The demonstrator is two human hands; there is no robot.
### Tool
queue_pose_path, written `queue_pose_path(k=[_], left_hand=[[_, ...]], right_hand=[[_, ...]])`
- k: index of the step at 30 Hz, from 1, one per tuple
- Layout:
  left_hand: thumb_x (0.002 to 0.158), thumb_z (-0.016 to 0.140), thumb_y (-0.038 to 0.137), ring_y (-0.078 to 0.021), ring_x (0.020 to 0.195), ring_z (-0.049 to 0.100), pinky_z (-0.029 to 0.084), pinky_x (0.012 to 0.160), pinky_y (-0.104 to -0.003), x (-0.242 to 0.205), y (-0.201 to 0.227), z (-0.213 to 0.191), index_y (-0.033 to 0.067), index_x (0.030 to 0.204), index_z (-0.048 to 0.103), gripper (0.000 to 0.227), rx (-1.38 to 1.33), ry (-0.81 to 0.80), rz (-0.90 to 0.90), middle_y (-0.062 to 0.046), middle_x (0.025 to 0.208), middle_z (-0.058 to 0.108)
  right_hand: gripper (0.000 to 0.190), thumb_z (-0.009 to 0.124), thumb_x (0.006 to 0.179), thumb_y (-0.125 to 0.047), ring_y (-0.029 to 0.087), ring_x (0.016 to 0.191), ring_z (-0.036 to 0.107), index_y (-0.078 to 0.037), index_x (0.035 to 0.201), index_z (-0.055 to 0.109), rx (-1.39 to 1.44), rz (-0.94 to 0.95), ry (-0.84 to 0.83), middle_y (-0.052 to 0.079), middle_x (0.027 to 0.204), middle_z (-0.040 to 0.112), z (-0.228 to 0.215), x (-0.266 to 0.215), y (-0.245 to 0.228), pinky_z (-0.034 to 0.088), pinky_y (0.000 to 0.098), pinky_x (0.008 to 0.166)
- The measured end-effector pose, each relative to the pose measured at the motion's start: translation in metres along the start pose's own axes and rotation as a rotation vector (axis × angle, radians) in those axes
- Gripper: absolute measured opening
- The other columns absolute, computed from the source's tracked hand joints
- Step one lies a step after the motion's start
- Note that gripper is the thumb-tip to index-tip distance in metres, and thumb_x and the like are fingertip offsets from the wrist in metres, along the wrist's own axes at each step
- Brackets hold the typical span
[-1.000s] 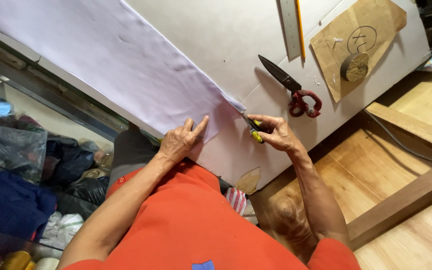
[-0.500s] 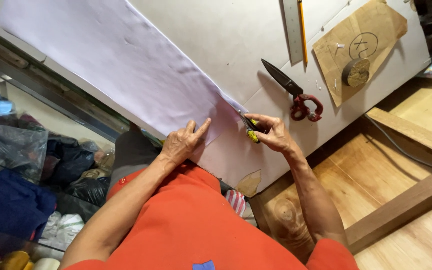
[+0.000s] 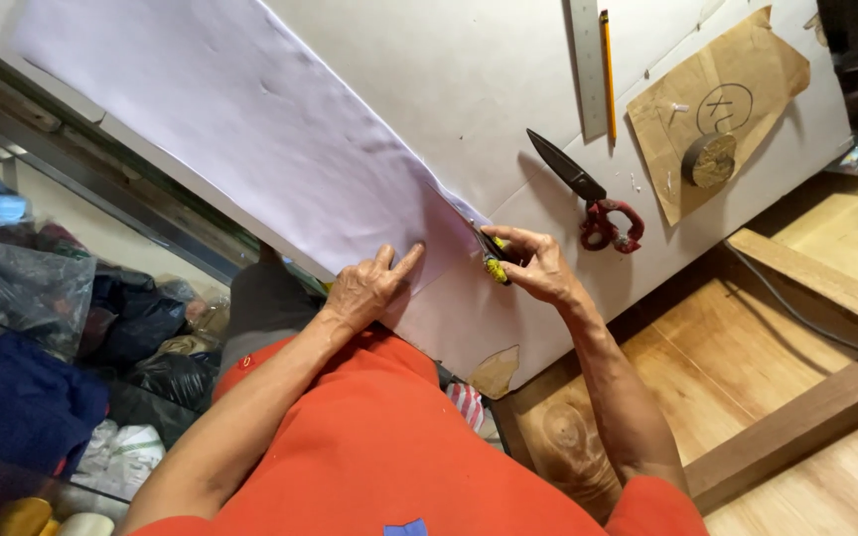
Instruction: The person measures and marks a piece of light purple fabric using a ruler and pencil. They then use shears to cut the fabric along the marked lines. The person repeats the measuring and cutting process to create additional fabric pieces.
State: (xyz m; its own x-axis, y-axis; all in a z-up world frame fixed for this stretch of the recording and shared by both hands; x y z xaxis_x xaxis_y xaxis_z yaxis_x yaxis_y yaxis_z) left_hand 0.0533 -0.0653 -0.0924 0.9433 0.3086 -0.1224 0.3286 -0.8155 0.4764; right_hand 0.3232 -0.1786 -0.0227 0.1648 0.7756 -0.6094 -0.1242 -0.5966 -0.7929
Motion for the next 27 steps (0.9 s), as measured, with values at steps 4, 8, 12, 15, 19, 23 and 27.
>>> queue_pose_path(k=[4,8,12,15,19,23,27], left_hand=[[0.087,0.065,0.037,-0.0293,0.055,0.068,0.059,0.049,-0.045,-0.001,-0.001,0.004,0.0293,0.154,0.044,0.071,0.003,-0.02,-0.009,-0.004,0.091,0.05],[0.086,0.067,0.034,-0.0309,0.057,0.069,0.059,0.049,-0.047,-0.001,0.0,0.005,0.0286,0.156,0.041,0.075,-0.052,-0.052,-0.016,-0.005,0.092,0.051],[0.082,0.07,0.036,-0.0309,0.057,0.069,0.059,0.05,-0.047,0.001,0.002,-0.003,0.0265,0.152,0.046,0.075,-0.038,-0.041,-0.014,-0.006,0.093,0.051],[0.082,0.071,0.037,-0.03,0.058,0.07,0.06,0.051,-0.046,0.004,0.002,-0.009,0.0263,0.15,0.048,0.073,-0.035,-0.036,-0.014,-0.005,0.094,0.051],[0.085,0.066,0.033,-0.0295,0.055,0.068,0.059,0.05,-0.046,0.004,0.003,-0.009,0.0285,0.155,0.043,0.074,-0.021,-0.029,-0.021,-0.004,0.091,0.049],[0.086,0.064,0.033,-0.029,0.055,0.068,0.059,0.049,-0.046,0.004,0.003,-0.008,0.0294,0.156,0.041,0.074,-0.021,-0.027,-0.023,-0.004,0.091,0.049],[0.086,0.064,0.031,-0.0291,0.056,0.068,0.059,0.049,-0.045,0.006,0.004,-0.017,0.0279,0.151,0.047,0.067,-0.023,-0.017,-0.021,-0.004,0.091,0.05]], right_hand=[[0.054,0.074,0.081,-0.008,0.011,0.058,0.06,-0.011,0.135,0.068,0.031,0.024,0.008,0.01,0.07,0.072,0.002,-0.001,0.005,0.046,0.0222,0.051],[0.054,0.076,0.082,-0.007,0.012,0.058,0.062,-0.011,0.135,0.068,0.017,0.048,0.015,0.011,0.07,0.072,-0.001,-0.001,0.013,0.046,0.023,0.051],[0.055,0.076,0.082,-0.01,0.012,0.058,0.063,-0.012,0.136,0.068,-0.025,0.037,-0.001,0.01,0.069,0.072,0.004,0.005,-0.008,0.046,0.0222,0.05],[0.056,0.075,0.082,-0.01,0.009,0.059,0.062,-0.013,0.137,0.067,-0.057,0.02,-0.009,0.008,0.07,0.072,0.005,0.011,-0.012,0.047,0.0222,0.05],[0.055,0.073,0.083,-0.006,0.012,0.058,0.063,-0.012,0.138,0.067,-0.03,0.014,-0.008,0.01,0.07,0.072,0.007,0.013,-0.008,0.049,0.0233,0.052],[0.055,0.075,0.084,-0.007,0.012,0.057,0.063,-0.011,0.138,0.066,-0.001,0.022,-0.017,0.011,0.07,0.072,0.006,0.015,-0.004,0.049,0.0232,0.051],[0.056,0.077,0.084,-0.012,0.012,0.058,0.062,-0.01,0.138,0.066,-0.02,0.023,-0.037,0.011,0.07,0.072,0.009,0.02,-0.007,0.048,0.0242,0.051]])
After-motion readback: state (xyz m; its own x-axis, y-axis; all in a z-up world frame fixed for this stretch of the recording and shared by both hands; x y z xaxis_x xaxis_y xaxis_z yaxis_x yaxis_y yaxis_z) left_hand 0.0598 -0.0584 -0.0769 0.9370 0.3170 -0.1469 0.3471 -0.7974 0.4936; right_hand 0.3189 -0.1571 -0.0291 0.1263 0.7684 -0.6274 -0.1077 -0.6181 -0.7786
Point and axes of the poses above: each hand's wrist, its own x-axis towards the middle knuckle, its own z-axis out of the palm, y = z × x, the point moved 4 cm from there along x, towards the middle knuckle
